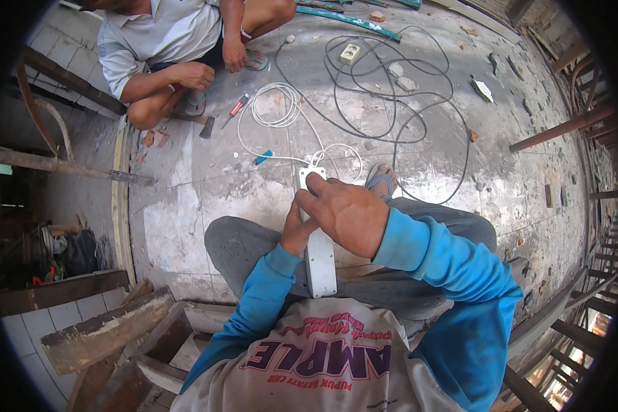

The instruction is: The person wires a power strip by opening the casing and connecting wires to the internal terminals.

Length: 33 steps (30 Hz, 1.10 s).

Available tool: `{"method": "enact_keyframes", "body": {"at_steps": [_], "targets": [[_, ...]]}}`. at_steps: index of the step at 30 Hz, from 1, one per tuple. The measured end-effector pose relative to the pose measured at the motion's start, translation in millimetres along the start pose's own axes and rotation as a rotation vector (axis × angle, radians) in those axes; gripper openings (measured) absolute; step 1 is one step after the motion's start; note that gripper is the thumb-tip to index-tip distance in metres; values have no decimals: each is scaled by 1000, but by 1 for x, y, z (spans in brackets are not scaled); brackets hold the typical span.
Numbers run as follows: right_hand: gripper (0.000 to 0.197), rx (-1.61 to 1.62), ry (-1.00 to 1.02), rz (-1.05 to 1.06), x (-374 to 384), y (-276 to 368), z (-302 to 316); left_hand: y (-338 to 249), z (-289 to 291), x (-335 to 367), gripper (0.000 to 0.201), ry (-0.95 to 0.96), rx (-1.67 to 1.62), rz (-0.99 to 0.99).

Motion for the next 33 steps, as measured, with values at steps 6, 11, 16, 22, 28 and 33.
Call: {"method": "enact_keyframes", "body": {"at_steps": [6,11,16,22,28,33], "targets": [[35,-55,137,-15,13,1,7,4,5,0,57,16,-47,28],[37,-59,-33,88,21,-2,-6,4,1,2,64,29,-70,21],[27,-84,73,27,27,-1,-3,6,4,0,66,11,-37,42],[38,-77,62,96,25,-3,-5,14,13,4,63,-9,-27,28],[35,-109,132,4,26,5,-2,14,15,4,60,-8,38,-1],[27,-213,71,22,24,2,-2,13,10,3,57,1,-5,-14]]}}
Point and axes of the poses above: each hand's wrist, its own x-axis towards the middle knuckle, its own z-axis out of the back of the hand, y = z × x, the point moved 4 cm from there along x, towards the middle knuckle, and after that the axes turned 14 degrees about -x, right-handed, at the moved point
